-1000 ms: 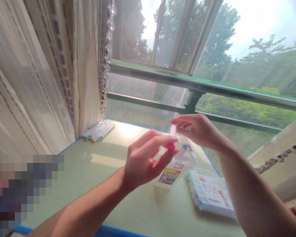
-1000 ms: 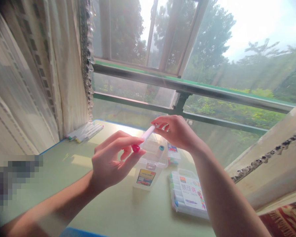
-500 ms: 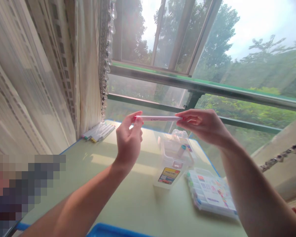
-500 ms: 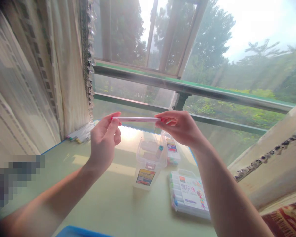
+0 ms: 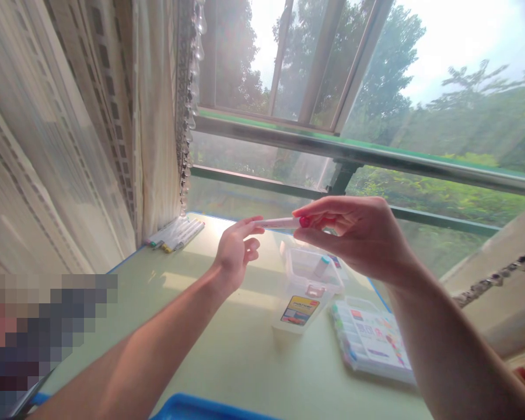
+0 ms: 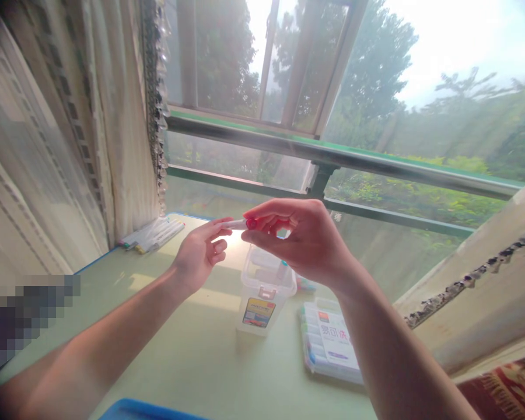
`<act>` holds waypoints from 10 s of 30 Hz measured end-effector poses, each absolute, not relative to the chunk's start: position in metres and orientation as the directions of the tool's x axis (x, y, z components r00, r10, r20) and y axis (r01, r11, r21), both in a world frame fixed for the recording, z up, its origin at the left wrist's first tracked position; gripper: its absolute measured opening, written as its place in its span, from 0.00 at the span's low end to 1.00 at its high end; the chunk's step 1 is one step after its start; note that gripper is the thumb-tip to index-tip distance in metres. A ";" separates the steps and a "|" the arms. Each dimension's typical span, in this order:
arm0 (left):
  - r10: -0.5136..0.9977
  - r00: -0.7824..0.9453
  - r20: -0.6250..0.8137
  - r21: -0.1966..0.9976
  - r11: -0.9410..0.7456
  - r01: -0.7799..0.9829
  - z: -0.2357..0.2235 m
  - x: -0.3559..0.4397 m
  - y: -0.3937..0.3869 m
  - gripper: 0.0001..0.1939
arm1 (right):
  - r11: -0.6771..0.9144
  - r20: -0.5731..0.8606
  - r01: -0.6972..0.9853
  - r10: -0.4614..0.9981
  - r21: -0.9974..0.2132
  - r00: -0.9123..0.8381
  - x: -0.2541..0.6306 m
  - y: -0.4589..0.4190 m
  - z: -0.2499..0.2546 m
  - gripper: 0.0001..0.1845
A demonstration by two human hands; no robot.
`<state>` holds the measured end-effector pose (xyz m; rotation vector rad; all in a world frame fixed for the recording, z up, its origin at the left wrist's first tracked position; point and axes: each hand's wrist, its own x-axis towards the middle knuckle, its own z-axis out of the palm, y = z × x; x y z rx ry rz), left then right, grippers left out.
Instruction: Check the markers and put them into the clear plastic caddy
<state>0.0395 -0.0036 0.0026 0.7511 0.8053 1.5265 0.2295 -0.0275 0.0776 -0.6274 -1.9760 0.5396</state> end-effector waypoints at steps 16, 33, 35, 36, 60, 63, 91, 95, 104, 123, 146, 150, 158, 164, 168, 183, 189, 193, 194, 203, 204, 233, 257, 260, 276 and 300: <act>0.986 -0.132 0.105 0.812 -0.162 -0.561 0.004 0.038 -0.007 0.11 | 0.750 0.702 0.303 0.659 -0.588 -0.269 0.238 -0.026 0.086 0.07; 0.731 -0.081 0.678 0.735 -0.672 0.089 0.001 0.042 -0.029 0.07 | 0.715 0.739 0.194 0.628 -0.672 0.243 0.259 -0.035 0.016 0.12; 0.643 -0.038 0.765 0.636 -0.746 0.195 -0.001 0.042 -0.030 0.07 | 0.743 0.789 0.273 0.543 -0.611 0.288 0.257 -0.037 0.011 0.12; 0.602 -0.017 0.798 0.588 -0.772 0.241 -0.002 0.042 -0.030 0.07 | 0.753 0.812 0.313 0.502 -0.579 0.297 0.255 -0.038 0.009 0.12; 0.421 -0.109 0.900 0.426 -0.802 0.420 -0.006 0.037 -0.021 0.00 | 0.738 0.900 0.523 0.401 -0.427 0.169 0.252 -0.043 -0.019 0.12; 0.452 -0.097 0.887 0.450 -0.795 0.408 -0.007 0.038 -0.021 0.02 | 0.737 0.910 0.539 0.376 -0.408 0.175 0.252 -0.043 -0.019 0.11; 0.369 -0.009 0.930 0.335 -0.833 0.440 -0.006 0.036 -0.020 0.03 | 0.802 0.869 0.338 0.432 -0.492 0.241 0.245 -0.048 -0.011 0.05; 0.350 0.007 0.937 0.311 -0.840 0.444 -0.006 0.035 -0.019 0.01 | 0.812 0.883 0.351 0.408 -0.467 0.230 0.245 -0.049 -0.011 0.05; 0.281 0.047 0.958 0.234 -0.869 0.436 -0.009 0.035 -0.015 0.03 | 0.817 0.901 0.382 0.365 -0.431 0.234 0.245 -0.048 -0.008 0.05; 0.356 0.108 0.928 0.303 -0.891 0.338 -0.006 0.038 -0.018 0.06 | 0.834 0.863 0.265 0.404 -0.484 0.304 0.249 -0.051 0.026 0.06; 0.524 0.102 0.846 0.466 -0.818 0.338 -0.005 0.039 -0.022 0.08 | 0.804 0.883 0.392 0.468 -0.447 0.045 0.248 -0.023 0.112 0.04; 0.536 0.105 0.838 0.474 -0.808 0.350 -0.007 0.038 -0.020 0.08 | 0.749 0.800 0.443 0.590 -0.493 -0.107 0.241 -0.025 0.110 0.06; 0.543 0.125 0.831 0.480 -0.811 0.334 -0.006 0.038 -0.021 0.08 | 0.684 0.647 0.590 0.688 -0.430 -0.327 0.234 -0.027 0.104 0.07; 0.584 0.146 0.798 0.524 -0.793 0.310 -0.006 0.039 -0.020 0.08 | 0.655 0.558 0.629 0.732 -0.419 -0.390 0.229 -0.029 0.103 0.06; 0.591 0.152 0.792 0.533 -0.791 0.299 -0.007 0.040 -0.019 0.08 | 0.650 0.499 0.677 0.738 -0.344 -0.455 0.228 -0.032 0.104 0.04; 0.726 0.222 0.652 0.707 -0.687 0.170 -0.005 0.042 -0.022 0.14 | 0.669 0.357 0.699 0.736 -0.252 -0.575 0.231 -0.032 0.102 0.05; 0.743 0.257 0.618 0.754 -0.653 0.076 -0.005 0.043 -0.024 0.13 | 0.666 0.330 0.689 0.743 -0.286 -0.582 0.233 -0.030 0.100 0.05; 0.732 0.284 0.619 0.755 -0.655 0.044 -0.005 0.043 -0.025 0.13 | 0.664 0.325 0.681 0.746 -0.309 -0.581 0.235 -0.029 0.100 0.04; 0.730 0.286 0.621 0.755 -0.655 0.034 -0.005 0.043 -0.025 0.13 | 0.662 0.318 0.682 0.749 -0.310 -0.582 0.236 -0.029 0.100 0.04; 0.676 0.309 0.669 0.702 -0.711 0.035 -0.005 0.043 -0.028 0.14 | 0.695 0.240 0.682 0.719 -0.228 -0.653 0.232 -0.030 0.100 0.03; 0.674 0.311 0.670 0.701 -0.713 0.034 -0.005 0.043 -0.028 0.14 | 0.692 0.234 0.687 0.722 -0.222 -0.651 0.232 -0.030 0.100 0.03; 0.684 0.332 0.650 0.702 -0.707 0.082 -0.003 0.041 -0.029 0.15 | 0.628 0.230 0.709 0.778 -0.322 -0.585 0.241 -0.031 0.108 0.06; 0.757 0.171 0.631 0.745 -0.653 0.139 -0.005 0.037 -0.025 0.17 | 0.443 0.112 0.829 0.895 -0.341 -0.432 0.246 -0.012 0.100 0.22; 0.767 0.133 0.628 0.742 -0.641 0.197 -0.005 0.038 -0.025 0.17 | 0.443 0.139 0.838 0.896 -0.318 -0.421 0.246 -0.011 0.099 0.22; 0.720 0.164 0.674 0.661 -0.688 0.299 -0.007 0.041 -0.024 0.18 | 0.478 0.183 0.843 0.877 -0.247 -0.444 0.243 -0.013 0.102 0.20; 0.704 0.176 0.688 0.630 -0.700 0.336 -0.008 0.041 -0.024 0.17 | 0.495 0.235 0.844 0.862 -0.205 -0.449 0.242 -0.014 0.102 0.20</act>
